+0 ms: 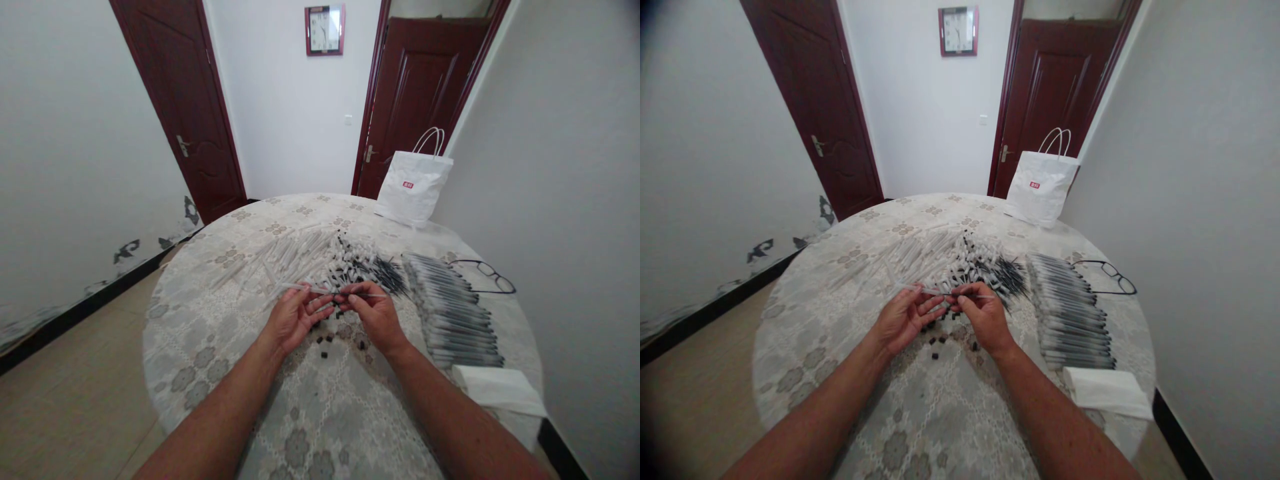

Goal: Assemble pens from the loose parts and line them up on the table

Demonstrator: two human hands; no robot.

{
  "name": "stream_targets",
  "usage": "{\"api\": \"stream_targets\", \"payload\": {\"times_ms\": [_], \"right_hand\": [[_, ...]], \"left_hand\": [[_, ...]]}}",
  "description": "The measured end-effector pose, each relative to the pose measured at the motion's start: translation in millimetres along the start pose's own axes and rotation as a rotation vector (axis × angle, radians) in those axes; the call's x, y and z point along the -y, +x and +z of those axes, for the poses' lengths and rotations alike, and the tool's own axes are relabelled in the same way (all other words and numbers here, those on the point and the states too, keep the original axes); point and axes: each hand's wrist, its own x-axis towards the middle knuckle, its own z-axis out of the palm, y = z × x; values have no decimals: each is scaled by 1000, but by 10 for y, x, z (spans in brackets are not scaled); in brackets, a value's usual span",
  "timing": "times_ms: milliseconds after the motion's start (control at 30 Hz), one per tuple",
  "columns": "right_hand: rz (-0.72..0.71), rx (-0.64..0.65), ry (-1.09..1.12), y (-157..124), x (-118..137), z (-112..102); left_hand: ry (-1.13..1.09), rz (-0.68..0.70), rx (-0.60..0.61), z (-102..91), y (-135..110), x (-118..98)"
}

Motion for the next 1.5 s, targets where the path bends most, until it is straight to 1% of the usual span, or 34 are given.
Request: {"api": "stream_targets", "payload": {"times_ms": [133, 200, 267, 333, 400, 467, 533, 667, 767, 867, 933, 967, 1033, 1100, 1133, 1167, 1200, 1300, 1400, 1500], "right_hand": [[-128, 37, -274, -39, -5, 28], [-173, 66, -366, -54, 3, 24], [-144, 110, -353, -67, 18, 10], [-82, 146, -264, -75, 29, -7], [-54, 120, -163, -76, 29, -16], [-49, 66, -114, -74, 18, -15], [-43, 49, -146, -78, 6, -2], [-80, 139, -345, -126, 1, 59], [-94, 185, -441, -168, 2, 112], [-85, 203, -423, -177, -3, 129], [-76, 176, -362, -153, -15, 106], [-71, 138, -334, -132, -24, 82], [-69, 21, -332, -73, -47, 11], [-98, -85, -444, -4, -69, -82], [-126, -112, -539, 29, -78, -132], [-159, -104, -649, 57, -83, -179], [-196, -77, -758, 79, -87, -220], [-275, 73, -1025, 97, -99, -295], [-281, 183, -1181, 65, -131, -290], [-251, 245, -1295, 27, -171, -232]], "left_hand": [[1, -3, 20, -1, -3, 12], [8, -4, 30, -6, 1, 20], [7, 1, 18, -12, 10, 22], [1, 15, -10, -18, 21, 16], [6, 28, -32, -18, 27, 8], [19, 27, -26, -6, 21, 8], [39, 9, 8, 23, -1, 26], [101, -62, 99, 106, -69, 126], [130, -108, 119, 147, -102, 212], [125, -120, 114, 143, -98, 239], [90, -98, 92, 116, -75, 202], [59, -76, 71, 95, -58, 166], [-26, -21, 6, 40, -16, 66], [-120, 27, -74, -23, 27, -50], [-154, 50, -101, -55, 47, -104], [-182, 67, -118, -85, 64, -151], [-202, 76, -128, -111, 78, -189], [-230, 83, -136, -160, 100, -239], [-238, 81, -144, -170, 104, -232], [-238, 92, -147, -165, 107, -219]]}}
